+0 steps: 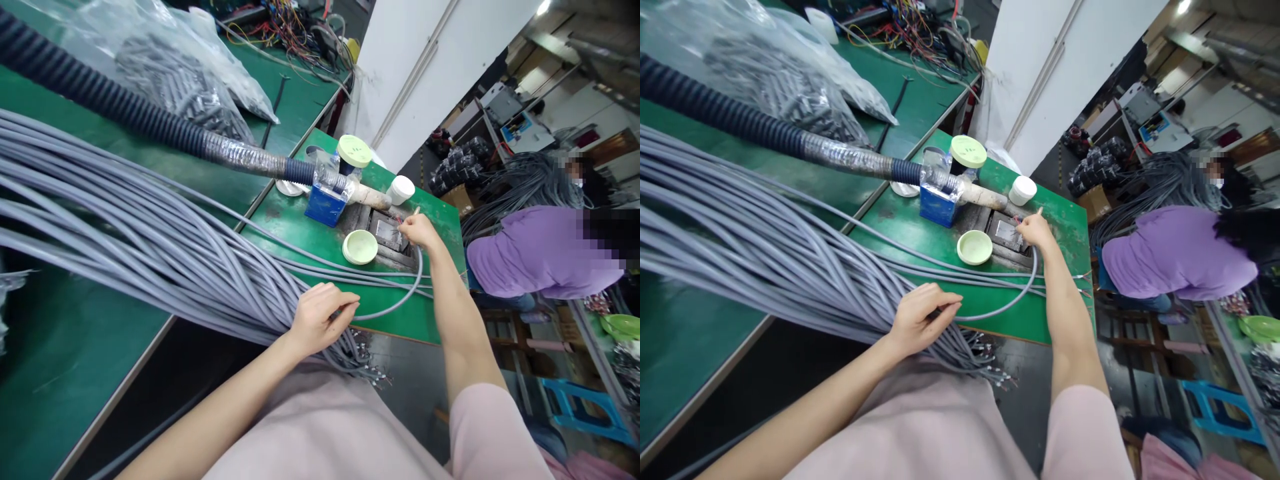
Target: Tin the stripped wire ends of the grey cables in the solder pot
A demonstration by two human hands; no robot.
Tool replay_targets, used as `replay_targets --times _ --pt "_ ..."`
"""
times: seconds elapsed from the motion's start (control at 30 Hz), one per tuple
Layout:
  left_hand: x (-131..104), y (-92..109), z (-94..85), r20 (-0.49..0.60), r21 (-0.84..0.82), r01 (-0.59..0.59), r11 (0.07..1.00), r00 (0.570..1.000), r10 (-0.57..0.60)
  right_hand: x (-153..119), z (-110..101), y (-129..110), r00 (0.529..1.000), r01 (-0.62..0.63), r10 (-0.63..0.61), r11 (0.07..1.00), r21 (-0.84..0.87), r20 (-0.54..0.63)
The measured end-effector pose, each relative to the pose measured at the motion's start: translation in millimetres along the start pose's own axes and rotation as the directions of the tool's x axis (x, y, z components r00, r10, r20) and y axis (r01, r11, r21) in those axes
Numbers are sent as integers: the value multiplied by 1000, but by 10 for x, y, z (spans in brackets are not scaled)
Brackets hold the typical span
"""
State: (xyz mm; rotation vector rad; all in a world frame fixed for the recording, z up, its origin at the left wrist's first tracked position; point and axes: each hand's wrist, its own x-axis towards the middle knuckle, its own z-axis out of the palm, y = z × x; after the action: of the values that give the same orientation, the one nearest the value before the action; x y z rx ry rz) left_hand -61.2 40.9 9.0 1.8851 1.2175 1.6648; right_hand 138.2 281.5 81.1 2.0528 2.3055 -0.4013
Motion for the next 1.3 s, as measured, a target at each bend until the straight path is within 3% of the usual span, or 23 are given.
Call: replay_targets --times 0.63,0.9,1.0,1.1,1.2,1.27,1.3 --pt "9 -19 -5 -24 -45 0 999 1000 -1 180 154 6 998 -24 24 1000 9 64" --pt "12 -31 13 -44 -62 0 998 999 -3 133 114 -12 999 -26 20 989 148 43" --pt "-3 -37 12 -38 -63 14 998 999 -16 -104 15 -14 1000 3 -10 969 249 27" --pt "2 -25 -9 -32 -74 49 996 998 -51 -539 -91 -12 997 53 -68 914 403 22" --pt "52 17 0 5 -197 198 960 980 -201 -1065 -131 -35 987 70 -155 679 731 50" --pt "105 66 64 68 -397 384 834 918 -390 -1386 -96 -78 987 56 -158 560 826 41" --pt "132 97 120 121 -512 466 721 870 -477 -1522 -59 -107 987 49 -158 518 854 39"
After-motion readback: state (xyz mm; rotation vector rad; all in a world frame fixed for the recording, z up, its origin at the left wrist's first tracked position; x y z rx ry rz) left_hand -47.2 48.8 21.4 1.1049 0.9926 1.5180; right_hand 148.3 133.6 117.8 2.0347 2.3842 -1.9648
